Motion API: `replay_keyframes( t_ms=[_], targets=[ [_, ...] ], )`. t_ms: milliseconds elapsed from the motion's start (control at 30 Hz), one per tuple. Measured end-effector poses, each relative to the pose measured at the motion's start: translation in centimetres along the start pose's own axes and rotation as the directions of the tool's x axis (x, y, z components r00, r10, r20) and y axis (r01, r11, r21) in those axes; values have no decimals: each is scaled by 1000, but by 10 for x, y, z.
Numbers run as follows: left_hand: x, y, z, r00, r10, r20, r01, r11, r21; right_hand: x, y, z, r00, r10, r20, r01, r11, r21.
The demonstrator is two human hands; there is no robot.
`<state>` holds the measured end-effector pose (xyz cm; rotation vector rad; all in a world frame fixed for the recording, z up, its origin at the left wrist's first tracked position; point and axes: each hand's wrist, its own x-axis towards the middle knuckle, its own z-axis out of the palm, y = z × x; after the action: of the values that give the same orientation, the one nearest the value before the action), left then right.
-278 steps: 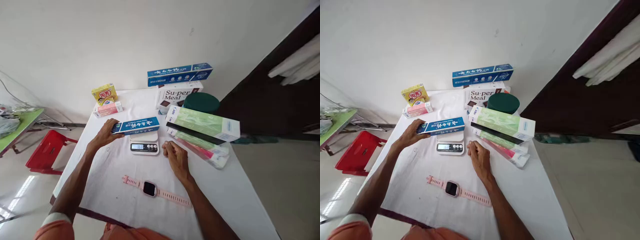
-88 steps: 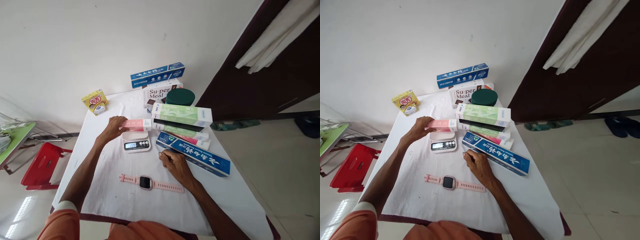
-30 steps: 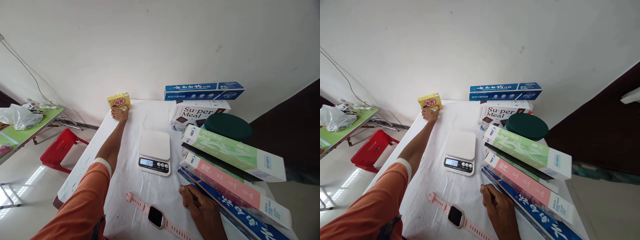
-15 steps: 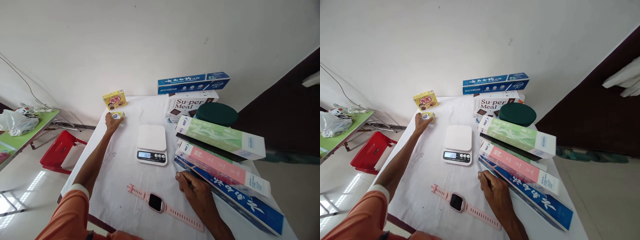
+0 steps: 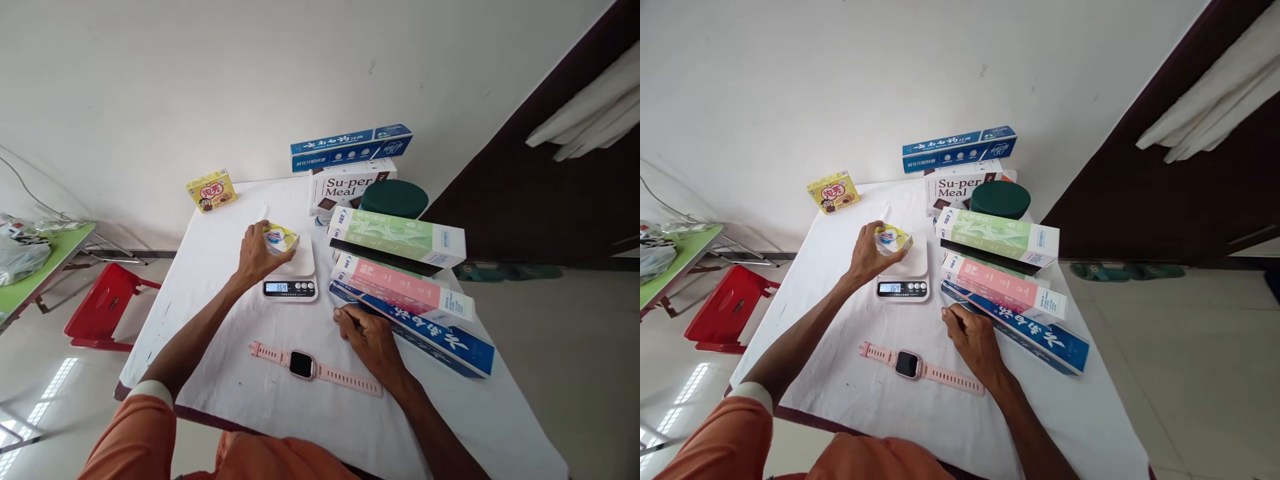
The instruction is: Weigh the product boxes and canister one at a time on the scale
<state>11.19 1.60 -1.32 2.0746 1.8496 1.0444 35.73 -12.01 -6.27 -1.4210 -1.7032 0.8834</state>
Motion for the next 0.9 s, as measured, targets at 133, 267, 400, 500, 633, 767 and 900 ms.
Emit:
replay_keyframes(
  t_ms=[133, 267, 400, 500, 633, 767, 900],
  targets=[
    [-5, 6, 18, 999, -26, 24, 24, 997, 74, -1, 4, 0, 1000, -22, 1, 22, 1000, -18],
    [-6, 7, 22, 998, -43, 36, 40, 996, 79, -1, 3, -1, 999, -37, 8, 37, 999, -17],
    [-7, 7, 16, 995, -72, 68, 70, 997, 45, -1, 0, -1, 1000, -27, 15, 27, 999, -22],
    [-9, -1, 4, 991, -95, 93, 99, 994, -45, -1, -1, -1, 1000, -16, 7, 16, 1000, -17],
    [-18, -35, -16, 974, -224, 35, 225, 933, -280, -1, 0, -1, 1000, -6, 10, 6, 1000, -3],
    [-34, -80, -30, 919, -368, -142, 299, 885, -358, -1, -1, -2, 1000, -2, 16, 2, 1000, 2],
    [-41, -109, -32, 827, -516, -223, 358, 789, -499, 0, -2, -2, 1000, 6, 20, -5, 1000, -9]
  ],
)
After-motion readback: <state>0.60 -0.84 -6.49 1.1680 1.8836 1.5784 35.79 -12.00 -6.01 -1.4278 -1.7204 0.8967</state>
